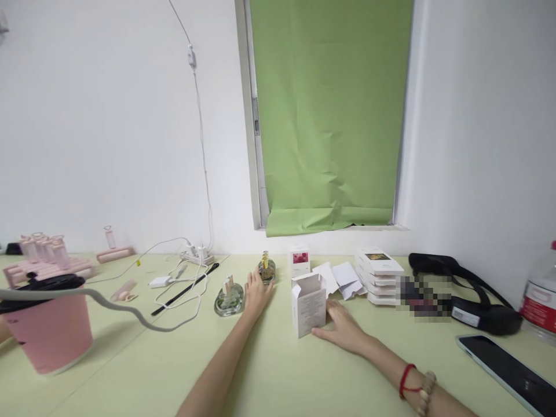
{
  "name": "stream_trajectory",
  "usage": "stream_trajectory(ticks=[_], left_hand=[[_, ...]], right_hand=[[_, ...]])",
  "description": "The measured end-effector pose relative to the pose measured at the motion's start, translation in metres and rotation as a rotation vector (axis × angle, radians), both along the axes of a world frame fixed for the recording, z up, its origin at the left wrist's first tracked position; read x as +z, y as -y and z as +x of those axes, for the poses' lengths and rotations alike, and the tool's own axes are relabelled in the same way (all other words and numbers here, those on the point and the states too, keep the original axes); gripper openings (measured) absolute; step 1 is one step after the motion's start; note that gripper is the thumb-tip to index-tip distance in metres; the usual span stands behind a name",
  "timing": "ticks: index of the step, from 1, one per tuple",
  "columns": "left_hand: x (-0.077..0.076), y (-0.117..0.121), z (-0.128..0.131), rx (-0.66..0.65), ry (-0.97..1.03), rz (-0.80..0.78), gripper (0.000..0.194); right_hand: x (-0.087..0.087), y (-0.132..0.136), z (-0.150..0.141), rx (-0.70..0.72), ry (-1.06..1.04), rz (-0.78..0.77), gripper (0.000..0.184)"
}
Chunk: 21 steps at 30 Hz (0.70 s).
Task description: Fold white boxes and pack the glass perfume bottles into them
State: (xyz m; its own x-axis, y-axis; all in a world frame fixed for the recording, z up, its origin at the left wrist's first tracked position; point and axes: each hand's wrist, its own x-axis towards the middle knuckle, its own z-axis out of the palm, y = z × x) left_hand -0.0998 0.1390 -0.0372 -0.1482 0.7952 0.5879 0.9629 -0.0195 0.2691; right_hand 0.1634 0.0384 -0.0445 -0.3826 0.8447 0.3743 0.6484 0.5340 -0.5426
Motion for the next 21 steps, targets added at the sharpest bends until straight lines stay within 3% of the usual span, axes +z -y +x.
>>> stream_trajectory(ticks=[5, 9, 15, 21], left_hand=[[0.012, 0.003, -0.002, 0.006, 0.055, 0.012, 0.065], [0.018, 0.014, 0.001, -0.114, 0.073, -0.057, 0.045], [0.009, 0.008, 0.003, -0.290, 0.066, -0.041, 0.040], [0.002, 0.011, 0.003, -0.351, 0.147, -0.050, 0.039]], right_hand=[[0.000, 0.000, -0.001, -0.004, 0.008, 0.001, 0.056], [0.001, 0.000, -0.001, -0.027, 0.038, -0.001, 0.057], [0.004, 0.003, 0.000, -0.031, 0.072, 0.020, 0.059], [0.007, 0.005, 0.001, -0.038, 0.087, 0.033, 0.055]])
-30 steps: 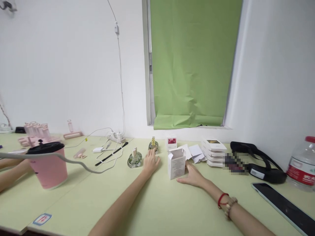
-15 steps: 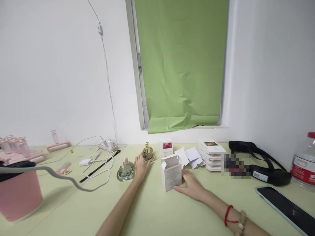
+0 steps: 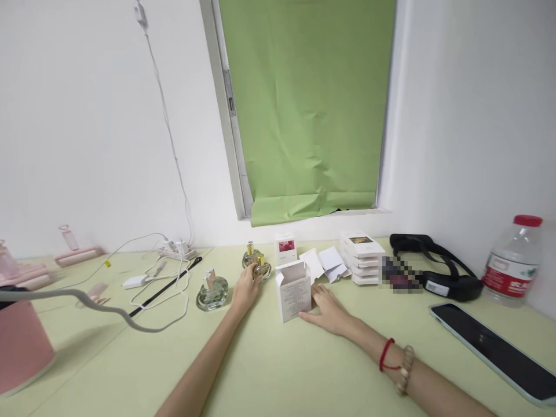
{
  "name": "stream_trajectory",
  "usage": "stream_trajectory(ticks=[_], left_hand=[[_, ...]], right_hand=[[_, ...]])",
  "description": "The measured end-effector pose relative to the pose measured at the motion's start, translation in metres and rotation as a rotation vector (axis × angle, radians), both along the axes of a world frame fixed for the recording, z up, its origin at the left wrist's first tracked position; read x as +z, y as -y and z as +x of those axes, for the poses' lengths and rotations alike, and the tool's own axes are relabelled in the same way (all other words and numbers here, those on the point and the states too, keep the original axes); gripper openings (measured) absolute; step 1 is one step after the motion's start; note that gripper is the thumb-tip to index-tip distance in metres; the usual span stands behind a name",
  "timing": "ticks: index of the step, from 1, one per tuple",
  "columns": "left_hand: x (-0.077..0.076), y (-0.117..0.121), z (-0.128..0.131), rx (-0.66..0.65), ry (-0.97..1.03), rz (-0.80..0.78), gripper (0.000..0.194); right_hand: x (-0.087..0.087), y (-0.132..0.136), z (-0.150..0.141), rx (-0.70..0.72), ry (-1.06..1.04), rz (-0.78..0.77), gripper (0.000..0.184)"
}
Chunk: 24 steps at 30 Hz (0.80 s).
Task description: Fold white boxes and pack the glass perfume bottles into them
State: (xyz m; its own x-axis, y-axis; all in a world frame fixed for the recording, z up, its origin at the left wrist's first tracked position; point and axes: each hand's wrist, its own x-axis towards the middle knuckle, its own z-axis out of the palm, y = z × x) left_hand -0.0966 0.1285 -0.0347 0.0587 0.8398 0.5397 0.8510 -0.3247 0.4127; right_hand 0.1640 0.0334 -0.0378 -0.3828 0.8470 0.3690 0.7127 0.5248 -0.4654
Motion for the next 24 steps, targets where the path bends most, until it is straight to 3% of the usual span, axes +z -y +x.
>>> stream_trajectory(ticks=[6, 9, 11, 13, 15, 17, 20, 24], left_hand=[[-0.002, 0.024, 0.005, -0.149, 0.092, 0.104, 0.032], [0.001, 0.036, 0.011, -0.151, 0.213, 0.140, 0.038], [0.004, 0.044, 0.019, -0.094, 0.387, 0.132, 0.045], [0.007, 0.053, 0.031, -0.098, 0.691, 0.084, 0.049], [0.008, 0.061, 0.043, -0.055, 1.066, -0.071, 0.048], [0.007, 0.065, 0.053, 0.011, 1.267, -0.271, 0.041], [0.003, 0.067, 0.058, -0.082, 1.231, -0.200, 0.050], [0.002, 0.073, 0.059, -0.240, 1.001, 0.002, 0.059]], right_hand=[[0.001, 0.003, -0.001, -0.028, 0.035, 0.017, 0.049], [0.002, 0.005, -0.002, -0.075, 0.032, 0.033, 0.046], [0.002, 0.005, -0.004, -0.136, 0.031, 0.039, 0.043], [0.001, 0.003, -0.005, -0.208, 0.034, 0.032, 0.040], [0.000, 0.001, -0.004, -0.266, 0.024, 0.025, 0.037], [-0.002, -0.001, -0.003, -0.302, -0.001, 0.029, 0.035], [-0.005, -0.002, -0.001, -0.337, -0.040, 0.024, 0.034], [-0.008, -0.005, 0.001, -0.345, -0.062, 0.020, 0.033]])
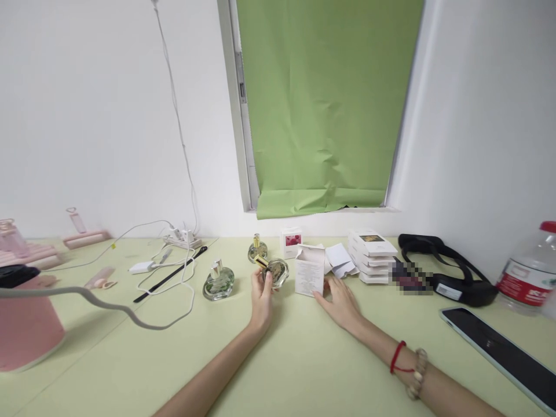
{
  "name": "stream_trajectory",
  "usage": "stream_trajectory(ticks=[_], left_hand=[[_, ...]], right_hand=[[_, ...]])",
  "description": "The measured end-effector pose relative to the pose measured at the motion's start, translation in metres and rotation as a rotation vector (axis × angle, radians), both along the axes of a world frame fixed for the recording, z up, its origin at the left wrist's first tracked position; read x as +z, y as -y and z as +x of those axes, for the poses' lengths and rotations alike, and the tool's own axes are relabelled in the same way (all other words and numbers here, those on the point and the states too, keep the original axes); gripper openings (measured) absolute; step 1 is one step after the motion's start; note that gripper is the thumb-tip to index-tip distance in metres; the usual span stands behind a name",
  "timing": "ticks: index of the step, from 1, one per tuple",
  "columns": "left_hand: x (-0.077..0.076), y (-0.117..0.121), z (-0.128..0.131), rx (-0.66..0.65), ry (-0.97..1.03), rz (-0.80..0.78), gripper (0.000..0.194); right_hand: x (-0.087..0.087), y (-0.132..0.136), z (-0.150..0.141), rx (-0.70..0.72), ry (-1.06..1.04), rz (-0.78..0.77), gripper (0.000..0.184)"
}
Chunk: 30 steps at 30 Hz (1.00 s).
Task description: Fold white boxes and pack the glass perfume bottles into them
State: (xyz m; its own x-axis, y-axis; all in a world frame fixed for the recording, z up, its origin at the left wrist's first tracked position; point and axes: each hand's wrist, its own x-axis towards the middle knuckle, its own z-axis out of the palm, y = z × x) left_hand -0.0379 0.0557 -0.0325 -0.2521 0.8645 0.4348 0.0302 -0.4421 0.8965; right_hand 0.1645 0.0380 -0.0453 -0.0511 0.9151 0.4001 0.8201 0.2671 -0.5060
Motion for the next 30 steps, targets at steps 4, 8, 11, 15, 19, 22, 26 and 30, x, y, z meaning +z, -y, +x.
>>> stream_trajectory(ticks=[4, 8, 11, 15, 19, 22, 26, 30], left_hand=[[0.004, 0.012, 0.003, -0.050, -0.259, 0.158, 0.041], [0.004, 0.019, 0.006, -0.224, -0.510, 0.249, 0.031], [0.004, 0.022, 0.007, -0.290, -0.614, 0.288, 0.028], [0.006, 0.024, 0.008, -0.353, -0.696, 0.284, 0.029], [0.007, 0.024, 0.010, -0.390, -0.771, 0.227, 0.031], [0.007, 0.025, 0.010, -0.405, -0.790, 0.208, 0.032], [0.007, 0.027, 0.010, -0.445, -0.810, 0.208, 0.030], [0.008, 0.027, 0.010, -0.478, -0.815, 0.213, 0.030]], right_hand=[[-0.003, -0.003, 0.001, 0.071, -0.060, 0.044, 0.033], [-0.005, -0.005, 0.002, 0.172, -0.129, 0.057, 0.034], [-0.004, -0.004, 0.001, 0.263, -0.173, 0.035, 0.037], [0.003, 0.001, 0.000, 0.290, -0.184, 0.065, 0.039], [0.010, 0.010, -0.001, 0.097, -0.326, 0.202, 0.029], [0.012, 0.016, -0.002, 0.188, -0.415, 0.215, 0.028], [0.013, 0.020, -0.003, 0.387, -0.317, 0.156, 0.027], [0.013, 0.021, -0.004, 0.365, -0.273, 0.098, 0.035]])
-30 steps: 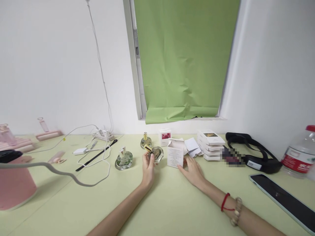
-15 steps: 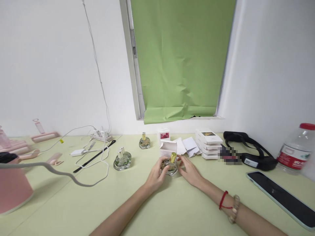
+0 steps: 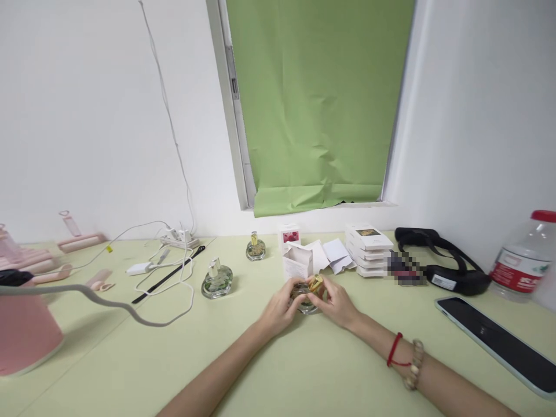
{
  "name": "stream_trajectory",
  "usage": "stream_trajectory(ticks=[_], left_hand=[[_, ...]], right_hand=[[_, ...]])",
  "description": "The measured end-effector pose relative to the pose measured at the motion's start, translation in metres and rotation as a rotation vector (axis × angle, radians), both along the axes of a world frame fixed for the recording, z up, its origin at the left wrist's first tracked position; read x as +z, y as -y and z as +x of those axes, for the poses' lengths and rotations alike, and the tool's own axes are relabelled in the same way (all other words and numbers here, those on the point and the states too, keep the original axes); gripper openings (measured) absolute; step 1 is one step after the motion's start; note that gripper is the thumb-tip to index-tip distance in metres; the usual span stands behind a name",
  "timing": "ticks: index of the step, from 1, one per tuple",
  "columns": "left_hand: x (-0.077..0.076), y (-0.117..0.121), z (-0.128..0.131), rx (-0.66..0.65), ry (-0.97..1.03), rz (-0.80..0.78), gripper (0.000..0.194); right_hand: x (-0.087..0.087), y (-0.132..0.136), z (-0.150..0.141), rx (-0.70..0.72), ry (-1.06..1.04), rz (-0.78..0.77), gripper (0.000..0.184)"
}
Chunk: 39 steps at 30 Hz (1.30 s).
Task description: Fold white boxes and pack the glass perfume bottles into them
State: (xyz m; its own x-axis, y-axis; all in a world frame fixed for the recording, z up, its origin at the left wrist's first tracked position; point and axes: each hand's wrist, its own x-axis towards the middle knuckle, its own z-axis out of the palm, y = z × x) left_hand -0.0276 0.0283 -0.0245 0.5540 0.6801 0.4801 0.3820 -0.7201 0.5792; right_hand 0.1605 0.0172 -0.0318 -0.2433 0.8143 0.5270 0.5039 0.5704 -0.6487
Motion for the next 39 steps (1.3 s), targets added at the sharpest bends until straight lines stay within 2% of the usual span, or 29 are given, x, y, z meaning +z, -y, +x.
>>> stream_trajectory(ticks=[8, 13, 17, 22, 26, 31, 39], left_hand=[[0.004, 0.000, 0.002, 0.101, 0.037, 0.140, 0.024], [0.000, -0.006, 0.000, 0.331, 0.195, 0.262, 0.025], [-0.005, -0.014, 0.001, 0.420, 0.204, 0.198, 0.038], [-0.012, -0.021, 0.000, 0.381, 0.159, 0.026, 0.050], [-0.011, -0.024, -0.001, 0.370, 0.208, -0.122, 0.053], [-0.006, -0.024, 0.000, 0.350, 0.295, -0.184, 0.055], [-0.011, -0.028, 0.000, 0.241, 0.310, -0.260, 0.059]], right_hand=[[-0.006, -0.006, 0.000, -0.031, -0.028, -0.068, 0.041], [-0.007, -0.007, 0.000, -0.093, -0.027, -0.041, 0.041], [-0.008, -0.008, 0.001, -0.134, -0.017, -0.024, 0.043], [-0.009, -0.009, 0.001, -0.174, -0.017, 0.013, 0.048], [-0.007, -0.009, 0.000, -0.167, -0.020, 0.038, 0.046], [-0.006, -0.007, 0.000, -0.147, -0.014, 0.050, 0.042], [-0.006, -0.008, 0.001, -0.154, 0.013, 0.043, 0.045]])
